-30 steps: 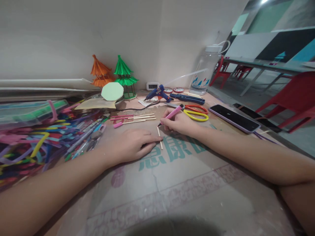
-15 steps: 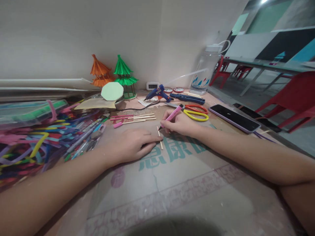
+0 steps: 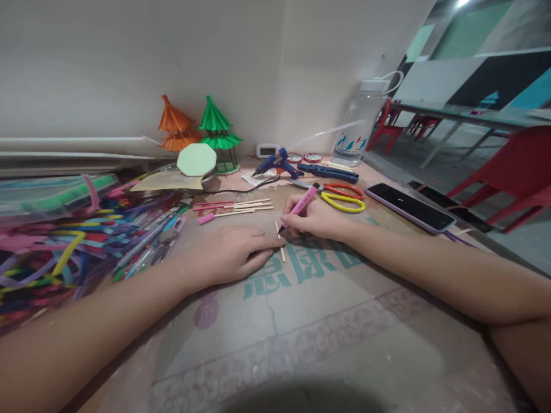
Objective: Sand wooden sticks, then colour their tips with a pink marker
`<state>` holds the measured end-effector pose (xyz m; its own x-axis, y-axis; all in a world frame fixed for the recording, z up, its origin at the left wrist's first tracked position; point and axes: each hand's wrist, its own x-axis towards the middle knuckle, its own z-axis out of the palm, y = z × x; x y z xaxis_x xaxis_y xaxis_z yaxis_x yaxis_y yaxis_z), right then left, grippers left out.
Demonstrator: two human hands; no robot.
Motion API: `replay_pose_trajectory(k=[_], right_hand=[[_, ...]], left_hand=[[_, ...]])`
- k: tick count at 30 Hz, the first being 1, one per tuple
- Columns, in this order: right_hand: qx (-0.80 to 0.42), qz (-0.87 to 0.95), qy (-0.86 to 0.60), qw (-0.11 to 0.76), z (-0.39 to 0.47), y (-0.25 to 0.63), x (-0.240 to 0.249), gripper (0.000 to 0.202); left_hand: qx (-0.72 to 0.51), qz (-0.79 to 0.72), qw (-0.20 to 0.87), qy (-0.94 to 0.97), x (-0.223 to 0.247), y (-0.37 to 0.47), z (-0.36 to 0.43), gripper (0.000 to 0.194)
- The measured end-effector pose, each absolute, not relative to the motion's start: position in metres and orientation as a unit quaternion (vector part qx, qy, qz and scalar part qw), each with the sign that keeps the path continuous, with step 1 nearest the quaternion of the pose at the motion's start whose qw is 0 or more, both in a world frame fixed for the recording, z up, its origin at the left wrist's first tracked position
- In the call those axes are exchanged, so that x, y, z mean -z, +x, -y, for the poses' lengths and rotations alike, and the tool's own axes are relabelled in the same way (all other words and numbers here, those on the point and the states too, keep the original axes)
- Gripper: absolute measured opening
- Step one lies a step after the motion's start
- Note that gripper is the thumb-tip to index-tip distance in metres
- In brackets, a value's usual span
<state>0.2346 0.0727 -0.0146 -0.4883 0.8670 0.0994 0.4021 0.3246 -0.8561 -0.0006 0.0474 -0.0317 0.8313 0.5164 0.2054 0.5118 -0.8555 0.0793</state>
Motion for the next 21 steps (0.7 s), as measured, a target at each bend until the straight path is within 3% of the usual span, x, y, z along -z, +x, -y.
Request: replay_pose_trajectory(k=[21], right_hand=[[-0.336, 0.736, -0.488, 0.328, -0.0766, 0.2309, 0.0185, 0.016]], left_hand=[[-0.097, -0.274, 0.004, 0.957, 0.0316, -0.0037, -0.0469, 0.039]])
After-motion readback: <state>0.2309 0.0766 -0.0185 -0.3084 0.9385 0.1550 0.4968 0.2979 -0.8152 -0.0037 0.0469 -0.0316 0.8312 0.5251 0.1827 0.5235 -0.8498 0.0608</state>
